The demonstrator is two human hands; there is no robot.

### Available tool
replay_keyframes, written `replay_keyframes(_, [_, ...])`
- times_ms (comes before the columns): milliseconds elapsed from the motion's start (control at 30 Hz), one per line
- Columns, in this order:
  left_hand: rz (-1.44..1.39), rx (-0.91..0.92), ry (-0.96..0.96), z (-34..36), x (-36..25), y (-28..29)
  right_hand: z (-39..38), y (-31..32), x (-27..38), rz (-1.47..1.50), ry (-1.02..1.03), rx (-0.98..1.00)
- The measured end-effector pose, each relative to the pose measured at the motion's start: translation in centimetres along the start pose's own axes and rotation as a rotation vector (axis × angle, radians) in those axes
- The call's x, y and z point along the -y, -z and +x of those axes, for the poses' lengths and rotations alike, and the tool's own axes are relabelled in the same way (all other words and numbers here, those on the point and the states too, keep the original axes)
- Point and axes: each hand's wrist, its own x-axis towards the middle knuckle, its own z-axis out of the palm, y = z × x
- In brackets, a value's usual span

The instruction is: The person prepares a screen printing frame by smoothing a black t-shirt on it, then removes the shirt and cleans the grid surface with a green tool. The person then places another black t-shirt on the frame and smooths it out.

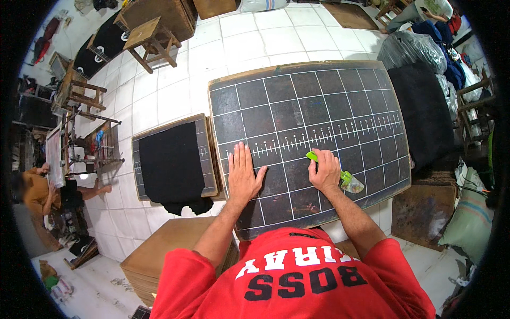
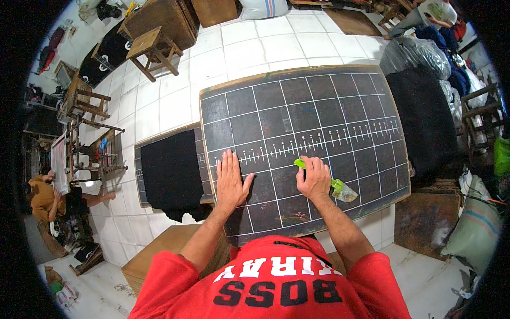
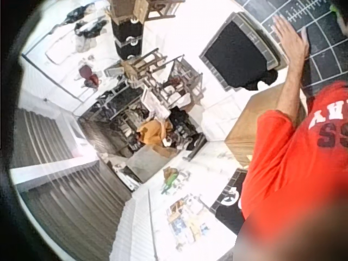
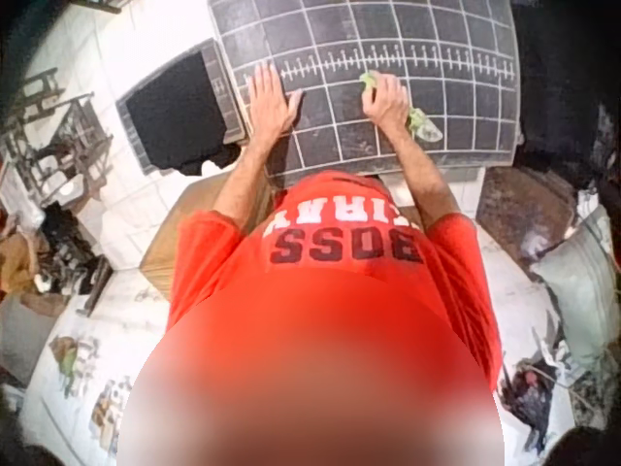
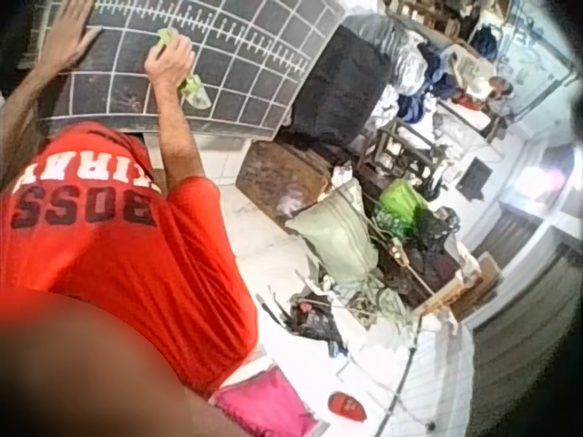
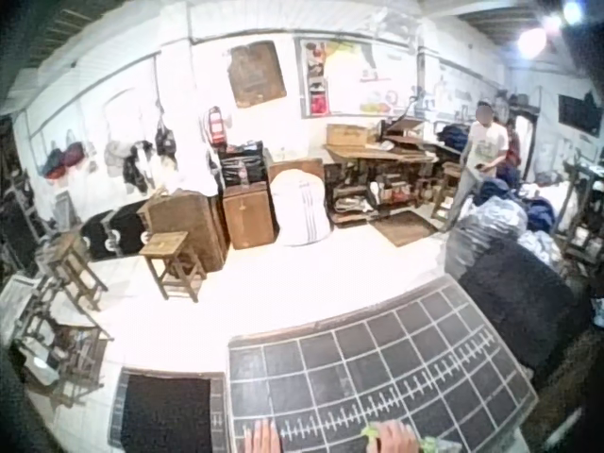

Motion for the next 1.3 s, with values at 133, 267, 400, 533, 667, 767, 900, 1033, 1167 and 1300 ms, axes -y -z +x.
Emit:
replay_keyframes(133, [-0.070,0.097,-0.021,-5.1,-1.5,1.4,0.3,0.2,0.1,0.002,0.000,0.003])
replay_keyframes(267, [-0.035,0.109,-0.076,-4.9,-0.3,1.6,0.2,0.1,0.0,0.010,-0.001,0.000])
replay_keyframes(400, [0.014,-0.011,-0.075,-0.8,1.5,0.6,0.1,0.0,0.0,-0.003,-0.003,0.001])
replay_keyframes(533, [-0.009,-0.010,-0.033,-1.6,0.4,0.6,0.1,0.1,0.1,-0.004,-0.017,0.010])
replay_keyframes(667, [-0.016,0.145,0.012,-4.2,-0.7,1.6,0.2,0.2,0.1,0.009,-0.003,-0.009])
replay_keyframes(767, [-0.001,0.063,-0.036,-2.1,0.6,1.4,0.2,0.1,0.0,0.006,0.011,-0.031])
replay_keyframes(900, [0.080,-0.067,-0.004,2.1,2.0,0.2,0.1,-0.1,0.0,-0.009,0.001,-0.019])
replay_keyframes(1033, [-0.048,0.046,-0.045,-0.8,1.8,0.4,0.3,-0.1,0.1,-0.012,-0.009,-0.012])
replay_keyframes(1167, [-0.299,-0.019,-0.095,-5.3,2.9,1.7,0.3,0.0,0.1,-0.001,-0.002,-0.014])
replay_keyframes(1300, [-0.328,0.453,-0.716,-6.8,3.7,3.1,0.2,0.0,0.0,-0.004,0.004,-0.008])
